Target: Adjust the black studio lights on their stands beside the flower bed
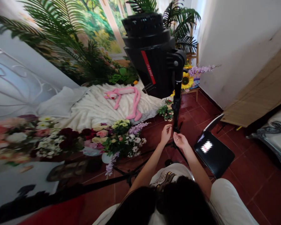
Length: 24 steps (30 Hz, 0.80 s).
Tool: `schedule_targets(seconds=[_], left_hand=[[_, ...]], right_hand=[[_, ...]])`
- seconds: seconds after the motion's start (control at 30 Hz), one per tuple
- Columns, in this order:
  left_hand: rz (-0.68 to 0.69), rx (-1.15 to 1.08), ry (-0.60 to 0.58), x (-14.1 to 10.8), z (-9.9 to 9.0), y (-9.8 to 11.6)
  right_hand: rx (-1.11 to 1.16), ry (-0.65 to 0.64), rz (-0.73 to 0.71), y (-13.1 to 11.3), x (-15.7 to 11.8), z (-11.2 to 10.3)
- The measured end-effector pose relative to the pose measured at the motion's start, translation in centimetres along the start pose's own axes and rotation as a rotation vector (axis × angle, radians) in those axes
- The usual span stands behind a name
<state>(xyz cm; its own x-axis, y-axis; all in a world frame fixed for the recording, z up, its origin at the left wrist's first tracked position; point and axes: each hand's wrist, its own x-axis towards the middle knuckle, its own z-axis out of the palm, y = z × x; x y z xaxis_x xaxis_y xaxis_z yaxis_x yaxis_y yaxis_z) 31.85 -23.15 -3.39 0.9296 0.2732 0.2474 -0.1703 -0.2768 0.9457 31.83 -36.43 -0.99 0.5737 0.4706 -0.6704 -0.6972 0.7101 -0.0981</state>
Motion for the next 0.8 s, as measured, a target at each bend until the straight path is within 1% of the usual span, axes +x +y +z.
schedule_targets(seconds=[0.1,0.17,0.23,0.3,0.4,0.5,0.6,0.7,0.8], left_hand=[[0.004,0.022,0.072,-0.5,-1.8,-0.4],[-0.005,0.048,0.13,-0.8,-3.7,-0.7],[-0.021,0.082,0.214,-1.2,-6.0,-1.1],[-0.038,0.115,0.318,-1.8,-8.7,-1.7],[-0.082,0.166,0.489,-3.6,-13.1,-2.4],[-0.15,0.226,0.667,-6.4,-17.5,-2.8],[-0.207,0.298,0.857,-10.1,-21.3,-2.8],[-0.246,0.36,1.031,-14.0,-24.2,-2.5],[-0.274,0.417,1.17,-17.4,-26.2,-2.2]], right_hand=[[-0.074,-0.047,0.038,1.3,0.4,1.8],[-0.143,-0.077,0.062,2.4,1.1,3.2],[-0.221,-0.1,0.099,3.8,1.9,4.8],[-0.304,-0.119,0.158,5.6,2.9,6.3],[-0.42,-0.149,0.272,9.4,4.3,8.0],[-0.529,-0.184,0.407,14.1,5.3,9.2],[-0.655,-0.219,0.554,19.1,5.6,10.1],[-0.767,-0.248,0.678,23.7,5.1,11.0],[-0.845,-0.278,0.773,27.5,4.5,11.4]])
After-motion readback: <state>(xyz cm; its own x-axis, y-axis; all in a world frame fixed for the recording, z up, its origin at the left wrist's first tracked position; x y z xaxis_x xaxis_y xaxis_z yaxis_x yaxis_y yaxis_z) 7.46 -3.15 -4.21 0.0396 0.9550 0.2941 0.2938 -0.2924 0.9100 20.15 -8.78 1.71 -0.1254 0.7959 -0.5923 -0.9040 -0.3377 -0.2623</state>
